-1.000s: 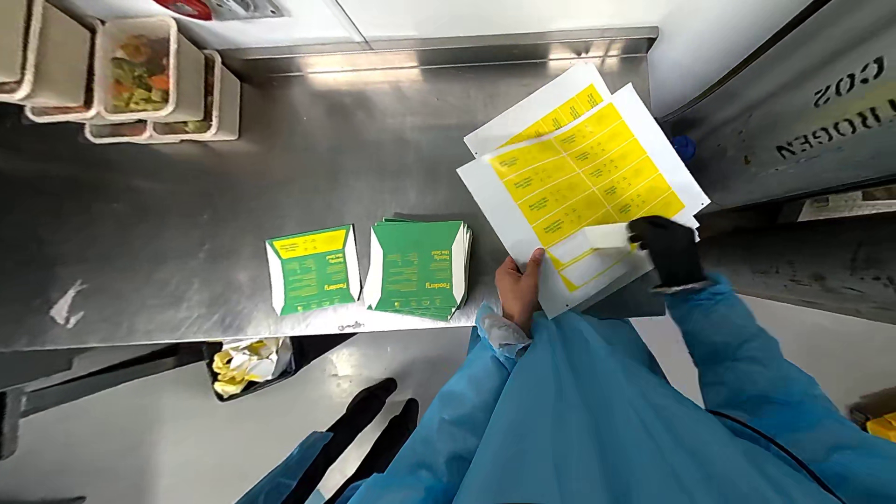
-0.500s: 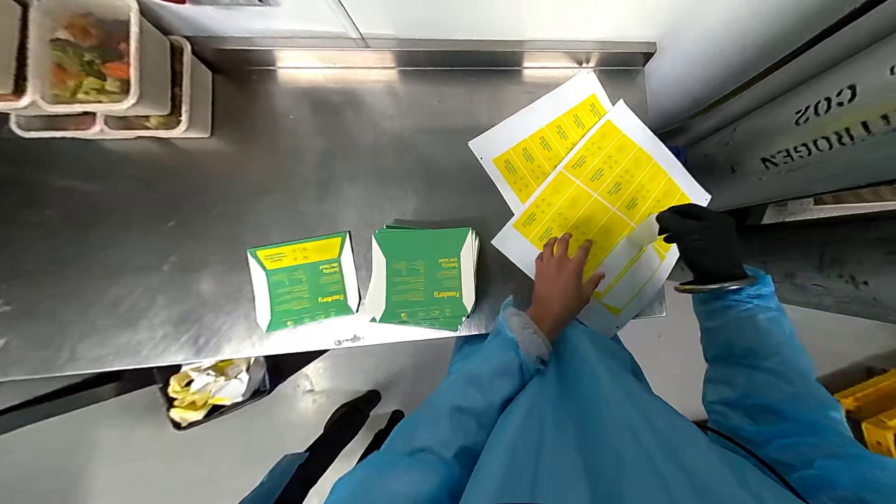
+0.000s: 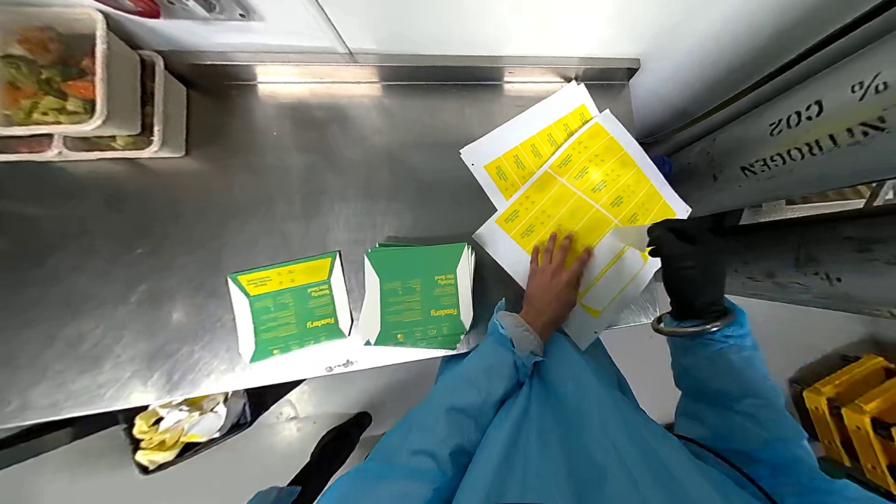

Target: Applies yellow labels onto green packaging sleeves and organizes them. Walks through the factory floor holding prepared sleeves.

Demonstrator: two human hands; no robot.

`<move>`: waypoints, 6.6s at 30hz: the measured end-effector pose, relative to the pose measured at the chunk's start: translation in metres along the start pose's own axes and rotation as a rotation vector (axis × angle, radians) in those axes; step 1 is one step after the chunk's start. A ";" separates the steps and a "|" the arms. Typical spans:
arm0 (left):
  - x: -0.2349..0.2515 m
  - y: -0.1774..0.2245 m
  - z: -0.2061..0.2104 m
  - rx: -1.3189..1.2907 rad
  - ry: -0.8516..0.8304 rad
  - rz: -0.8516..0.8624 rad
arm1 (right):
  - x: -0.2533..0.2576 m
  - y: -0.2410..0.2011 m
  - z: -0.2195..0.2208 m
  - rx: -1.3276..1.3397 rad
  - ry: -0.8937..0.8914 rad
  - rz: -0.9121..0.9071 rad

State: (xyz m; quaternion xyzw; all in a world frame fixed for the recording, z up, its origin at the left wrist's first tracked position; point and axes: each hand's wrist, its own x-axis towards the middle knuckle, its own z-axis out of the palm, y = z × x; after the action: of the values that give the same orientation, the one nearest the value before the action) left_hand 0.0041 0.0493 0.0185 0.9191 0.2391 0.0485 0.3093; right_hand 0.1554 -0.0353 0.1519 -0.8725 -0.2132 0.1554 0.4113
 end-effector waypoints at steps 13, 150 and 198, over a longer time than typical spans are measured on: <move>-0.021 0.024 -0.066 -1.014 0.091 -0.184 | -0.027 -0.010 0.011 -0.242 -0.013 -0.265; -0.035 0.060 -0.015 -1.204 0.403 -0.411 | -0.019 0.085 0.035 0.074 -0.176 -0.668; -0.110 -0.008 -0.094 -1.142 0.461 -0.544 | -0.101 -0.021 0.118 0.066 -0.511 -0.578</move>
State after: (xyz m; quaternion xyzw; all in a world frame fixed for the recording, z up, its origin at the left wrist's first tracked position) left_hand -0.1189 0.0545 0.0957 0.4846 0.4588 0.2828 0.6889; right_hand 0.0103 0.0027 0.1052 -0.6958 -0.5407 0.2524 0.3998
